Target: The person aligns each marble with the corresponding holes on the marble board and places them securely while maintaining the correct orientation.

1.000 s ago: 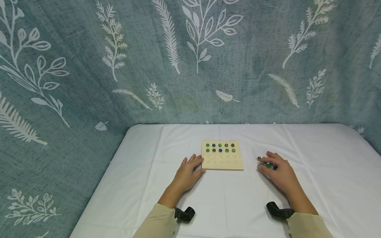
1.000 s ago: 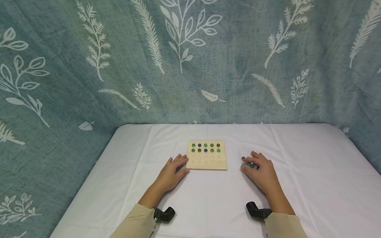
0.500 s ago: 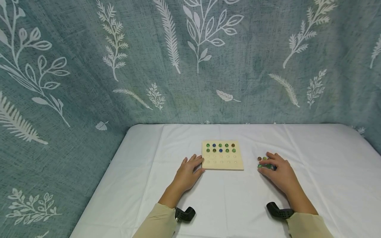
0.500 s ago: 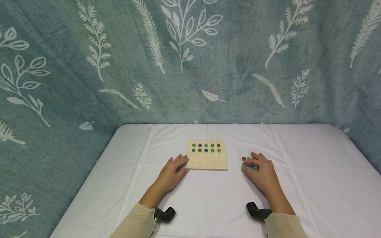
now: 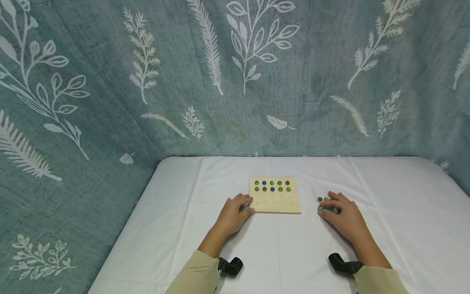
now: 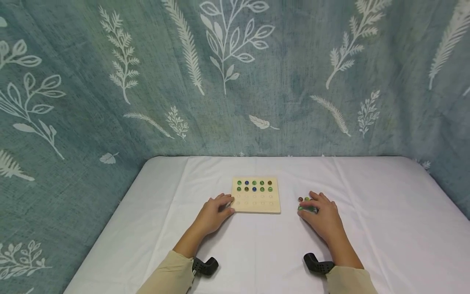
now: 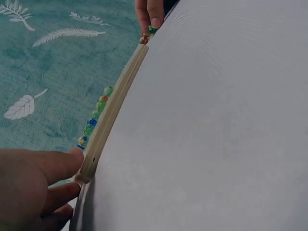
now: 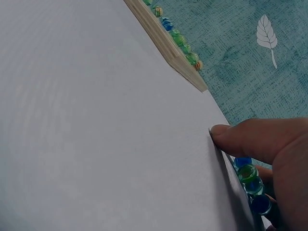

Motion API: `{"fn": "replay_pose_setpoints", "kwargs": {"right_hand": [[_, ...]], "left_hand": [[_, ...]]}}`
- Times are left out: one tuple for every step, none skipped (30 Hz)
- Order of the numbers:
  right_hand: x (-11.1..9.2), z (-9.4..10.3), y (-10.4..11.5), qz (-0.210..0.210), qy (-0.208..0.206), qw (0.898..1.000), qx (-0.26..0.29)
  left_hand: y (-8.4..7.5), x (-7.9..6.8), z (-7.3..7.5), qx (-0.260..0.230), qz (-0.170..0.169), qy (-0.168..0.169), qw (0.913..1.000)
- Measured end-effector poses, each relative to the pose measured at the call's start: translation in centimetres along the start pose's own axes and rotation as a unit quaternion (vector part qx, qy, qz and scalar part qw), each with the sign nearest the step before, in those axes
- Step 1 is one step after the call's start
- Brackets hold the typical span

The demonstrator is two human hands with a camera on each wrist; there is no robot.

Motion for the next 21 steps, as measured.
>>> {"fn": "replay_pose_setpoints", "kwargs": {"right_hand": [[-0.02, -0.02, -0.05, -0.001, 0.0, 1.0, 0.0], [-0.02, -0.03, -0.08, -0.001, 0.0, 1.0, 0.0], [-0.02, -0.03, -0.1, -0.001, 0.0, 1.0, 0.0], [-0.02, 0.0, -0.08, -0.001, -0.001, 1.0, 0.0], [-0.01, 0.03, -0.07, -0.001, -0.002, 1.0, -0.001], [0.0, 0.08, -0.05, 0.0, -0.003, 1.0, -0.001], [0.03, 0.05, -0.02, 0.0, -0.004, 1.0, -0.002], [0.07, 0.02, 0.02, 0.001, -0.005, 1.0, -0.001], [0.1, -0.03, 0.02, 0.0, -0.004, 1.0, -0.002], [0.12, -0.07, 0.03, 0.0, -0.004, 1.0, -0.001], [0.15, -0.13, 0.02, -0.001, -0.004, 1.0, -0.001], [0.16, -0.2, 0.0, -0.002, -0.002, 1.0, -0.001], [0.18, -0.24, -0.02, -0.002, -0.001, 1.0, -0.001], [0.2, -0.29, -0.03, -0.003, 0.0, 1.0, -0.001], [0.2, -0.32, -0.06, -0.003, 0.002, 1.0, -0.002], [0.21, -0.32, -0.08, -0.003, 0.002, 1.0, -0.003], [0.21, -0.32, -0.09, -0.004, 0.003, 1.0, -0.005], [0.2, -0.31, -0.1, -0.005, 0.004, 1.0, -0.006], [0.19, -0.29, -0.13, -0.006, 0.004, 1.0, -0.008], [0.19, -0.28, -0.15, -0.007, 0.005, 1.0, -0.01], [0.18, -0.25, -0.17, -0.007, 0.004, 1.0, -0.012]], "left_hand": [[-0.04, 0.07, -0.03, 0.003, 0.002, 0.001, 1.0], [-0.08, 0.13, -0.04, 0.007, 0.002, 0.0, 1.0], [-0.12, 0.19, -0.07, 0.01, 0.003, 0.0, 0.9999], [-0.14, 0.23, -0.07, 0.014, 0.003, -0.001, 0.9999], [-0.15, 0.29, -0.08, 0.018, 0.003, -0.001, 0.9998], [-0.18, 0.33, -0.09, 0.021, 0.002, -0.002, 0.9998], [-0.11, 0.32, -0.09, 0.022, 0.001, -0.003, 0.9998], [-0.05, 0.3, -0.08, 0.021, -0.001, -0.004, 0.9998], [0.05, 0.27, -0.1, 0.019, -0.003, -0.003, 0.9998], [0.14, 0.22, -0.09, 0.017, -0.006, -0.003, 0.9998], [0.22, 0.18, -0.11, 0.015, -0.011, -0.001, 0.9998], [0.29, 0.12, -0.13, 0.014, -0.016, 0.0, 0.9998], [0.36, 0.08, -0.17, 0.013, -0.02, 0.003, 0.9997], [0.42, 0.04, -0.22, 0.013, -0.025, 0.005, 0.9996], [0.44, 0.02, -0.26, 0.015, -0.03, 0.007, 0.9994], [0.48, 0.03, -0.31, 0.019, -0.034, 0.008, 0.9992], [0.54, 0.05, -0.37, 0.023, -0.036, 0.009, 0.999], [0.58, 0.09, -0.42, 0.026, -0.037, 0.009, 0.9989], [0.61, 0.14, -0.48, 0.029, -0.038, 0.008, 0.9988], [0.63, 0.18, -0.51, 0.032, -0.038, 0.007, 0.9988], [0.69, 0.23, -0.55, 0.034, -0.037, 0.006, 0.9988]]}}
Point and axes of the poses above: each hand's wrist, its own x-axis towards the middle knuckle, its own z-axis out of the back of the hand, y = z × x, the point moved 10 cm from there along x, towards the middle knuckle
